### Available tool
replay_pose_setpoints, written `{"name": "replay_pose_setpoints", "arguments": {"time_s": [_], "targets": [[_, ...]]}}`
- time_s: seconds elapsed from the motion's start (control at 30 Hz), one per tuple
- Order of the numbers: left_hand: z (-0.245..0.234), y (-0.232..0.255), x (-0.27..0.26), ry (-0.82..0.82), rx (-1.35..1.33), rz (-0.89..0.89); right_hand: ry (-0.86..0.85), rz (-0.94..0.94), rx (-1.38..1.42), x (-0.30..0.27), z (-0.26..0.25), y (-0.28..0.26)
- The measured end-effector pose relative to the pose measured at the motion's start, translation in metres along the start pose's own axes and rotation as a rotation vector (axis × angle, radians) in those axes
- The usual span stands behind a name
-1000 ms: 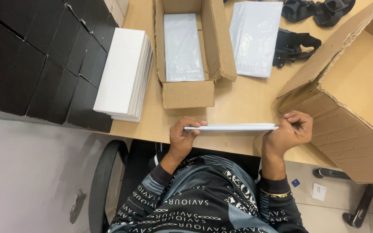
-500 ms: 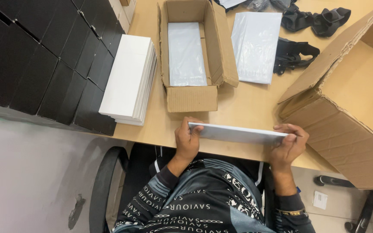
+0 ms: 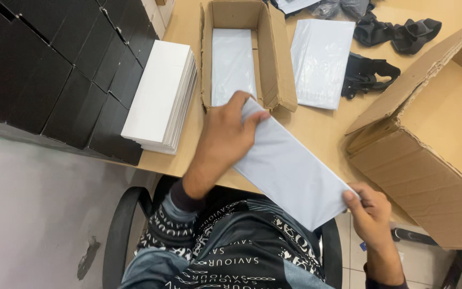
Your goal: The person sorts and organizes various white and brown boxes, envelopes, and shipping materials on a desk, placing some into a larger cardboard shipping box.
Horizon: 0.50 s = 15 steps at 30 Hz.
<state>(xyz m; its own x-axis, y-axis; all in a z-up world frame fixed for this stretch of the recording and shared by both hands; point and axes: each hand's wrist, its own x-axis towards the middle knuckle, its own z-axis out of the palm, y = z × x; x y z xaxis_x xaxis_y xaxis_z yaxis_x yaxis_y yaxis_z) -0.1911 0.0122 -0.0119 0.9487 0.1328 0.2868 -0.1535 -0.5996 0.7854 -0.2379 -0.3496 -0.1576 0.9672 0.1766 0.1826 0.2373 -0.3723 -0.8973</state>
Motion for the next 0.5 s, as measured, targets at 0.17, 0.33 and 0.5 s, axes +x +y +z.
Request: {"name": "replay_pose_setpoints", "arguments": {"time_s": [0.17,0.33,0.5], "targets": [[0.002,-0.037,0.117,-0.055,0.278,0.167,-0.165,0.353,0.572,0.054,0.045,-0.039],[0.019,-0.080,0.196,0.207,0.612,0.404,-0.137,0.356,0.870,0.150,0.085,-0.068],[0.023,-0.100,0.187,0.284,0.529,0.297,-0.091,0.482,0.834,0.225,0.149,-0.075]]}}
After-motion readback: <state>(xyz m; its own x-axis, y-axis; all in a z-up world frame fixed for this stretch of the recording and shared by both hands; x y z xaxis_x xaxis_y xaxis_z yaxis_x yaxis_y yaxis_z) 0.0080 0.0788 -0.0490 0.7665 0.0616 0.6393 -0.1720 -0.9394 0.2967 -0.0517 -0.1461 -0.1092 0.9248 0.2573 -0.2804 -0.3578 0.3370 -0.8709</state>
